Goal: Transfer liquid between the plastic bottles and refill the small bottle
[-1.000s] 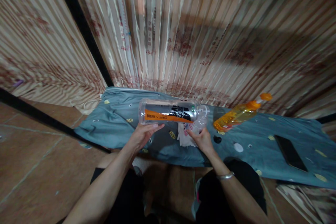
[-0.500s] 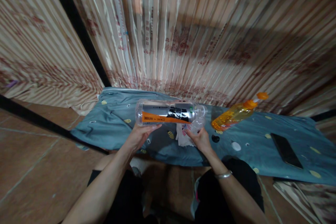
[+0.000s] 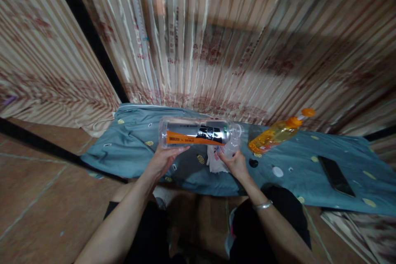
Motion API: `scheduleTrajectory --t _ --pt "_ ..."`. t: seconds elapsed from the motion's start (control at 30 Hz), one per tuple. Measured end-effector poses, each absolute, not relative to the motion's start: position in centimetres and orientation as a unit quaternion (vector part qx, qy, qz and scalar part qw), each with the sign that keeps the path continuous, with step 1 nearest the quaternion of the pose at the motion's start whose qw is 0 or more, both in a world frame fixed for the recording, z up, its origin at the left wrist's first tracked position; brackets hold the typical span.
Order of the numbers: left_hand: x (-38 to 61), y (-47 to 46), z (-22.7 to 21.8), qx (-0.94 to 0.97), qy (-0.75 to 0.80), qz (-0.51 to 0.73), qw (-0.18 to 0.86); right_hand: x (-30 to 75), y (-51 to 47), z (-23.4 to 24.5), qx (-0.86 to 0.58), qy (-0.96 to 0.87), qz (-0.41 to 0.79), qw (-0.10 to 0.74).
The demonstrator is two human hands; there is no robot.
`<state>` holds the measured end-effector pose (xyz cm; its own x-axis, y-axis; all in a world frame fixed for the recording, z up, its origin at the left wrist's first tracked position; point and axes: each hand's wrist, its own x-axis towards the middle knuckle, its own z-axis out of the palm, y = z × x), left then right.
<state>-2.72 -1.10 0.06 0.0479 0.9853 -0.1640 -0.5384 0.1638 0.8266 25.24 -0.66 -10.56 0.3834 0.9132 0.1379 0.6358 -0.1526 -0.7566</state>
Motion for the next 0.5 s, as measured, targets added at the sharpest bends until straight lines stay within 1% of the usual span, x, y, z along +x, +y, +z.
scheduleTrajectory --t 0.17,0.5 --pt "-2.6 -1.1 0.1 0.29 0.38 0.582 0.658 25.3 -0.5 -10.4 -0.751 -0.499 0.205 0.381" --pt "-2.7 -1.0 0.1 0.297 0.375 0.581 0.659 26.2 0.0 -10.6 -0.721 -0.516 0.246 0.391"
